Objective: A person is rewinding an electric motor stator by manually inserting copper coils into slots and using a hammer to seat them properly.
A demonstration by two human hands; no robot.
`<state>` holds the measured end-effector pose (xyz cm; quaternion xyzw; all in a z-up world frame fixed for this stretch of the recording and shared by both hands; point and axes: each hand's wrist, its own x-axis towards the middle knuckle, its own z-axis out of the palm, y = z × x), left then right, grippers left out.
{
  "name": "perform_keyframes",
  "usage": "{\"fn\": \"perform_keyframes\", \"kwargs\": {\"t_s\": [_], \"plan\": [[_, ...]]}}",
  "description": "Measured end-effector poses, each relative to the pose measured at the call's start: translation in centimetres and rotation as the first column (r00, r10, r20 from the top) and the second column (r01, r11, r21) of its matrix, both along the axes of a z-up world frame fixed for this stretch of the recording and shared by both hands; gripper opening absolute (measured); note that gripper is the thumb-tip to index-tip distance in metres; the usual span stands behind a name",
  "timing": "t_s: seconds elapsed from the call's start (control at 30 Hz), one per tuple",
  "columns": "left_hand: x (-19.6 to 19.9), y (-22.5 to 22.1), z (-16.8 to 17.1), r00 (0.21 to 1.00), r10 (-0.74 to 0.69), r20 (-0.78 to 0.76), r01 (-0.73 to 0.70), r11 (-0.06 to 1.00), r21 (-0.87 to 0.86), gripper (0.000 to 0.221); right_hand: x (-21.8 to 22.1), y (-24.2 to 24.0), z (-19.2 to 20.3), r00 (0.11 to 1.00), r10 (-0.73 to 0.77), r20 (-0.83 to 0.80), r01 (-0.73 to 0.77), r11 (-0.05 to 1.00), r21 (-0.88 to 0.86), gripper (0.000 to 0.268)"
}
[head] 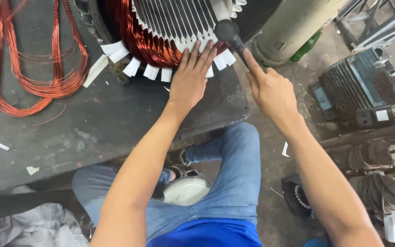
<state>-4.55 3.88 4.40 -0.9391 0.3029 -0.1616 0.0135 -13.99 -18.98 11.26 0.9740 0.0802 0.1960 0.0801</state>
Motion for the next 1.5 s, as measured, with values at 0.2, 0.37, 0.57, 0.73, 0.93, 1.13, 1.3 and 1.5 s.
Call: {"fn": "perform_keyframes", "kwargs": {"t_s": [0.2, 0.37, 0.57, 0.73, 0.93, 1.13, 1.3, 1.5], "plan": [[1.0, 2.7, 0.6, 0.997, -0.063, 0.042, 0.071, 0.968, -0.242, 0.072, -4.1, -3.7, 0.1, 0.974, 0.224, -0.034, -0.189, 0.885, 0.426, 0.06], [3.8, 6.5, -1.1, 0.93, -0.045, 0.366, 0.17, 0.933, -0.318, 0.034, -1.4, -2.8, -3.9, 0.904, 0.414, -0.107, -0.338, 0.844, 0.416, 0.047], [6.3, 5.2, -1.6, 0.949, -0.15, 0.277, 0.2, 0.966, -0.163, 0.046, 8.5, 1.2, -2.4, 0.787, 0.606, 0.12, -0.613, 0.743, 0.269, 0.034], [6.2, 4.9, -1.6, 0.923, -0.104, 0.371, 0.193, 0.958, -0.21, 0.04, 16.2, -0.5, -2.4, 0.538, 0.734, 0.414, -0.77, 0.628, -0.112, 0.031], [5.4, 3.1, -1.1, 0.936, -0.004, 0.353, 0.119, 0.945, -0.304, 0.033, 17.9, -0.8, -5.6, 0.484, 0.722, 0.494, -0.81, 0.583, -0.06, 0.027], [3.9, 2.2, -3.6, 0.896, 0.028, 0.443, 0.093, 0.964, -0.249, 0.045, 13.8, 1.6, -4.9, 0.606, 0.61, 0.51, -0.722, 0.691, 0.031, 0.02], [2.2, 2.1, -0.2, 0.971, -0.064, 0.232, 0.121, 0.963, -0.24, 0.067, 12.1, 2.8, -5.3, 0.643, 0.563, 0.519, -0.718, 0.679, 0.153, 0.024], [4.8, 0.5, -2.7, 0.944, -0.156, 0.292, 0.233, 0.939, -0.253, 0.055, 12.5, 2.8, -5.7, 0.681, 0.527, 0.509, -0.704, 0.661, 0.258, 0.027]]}}
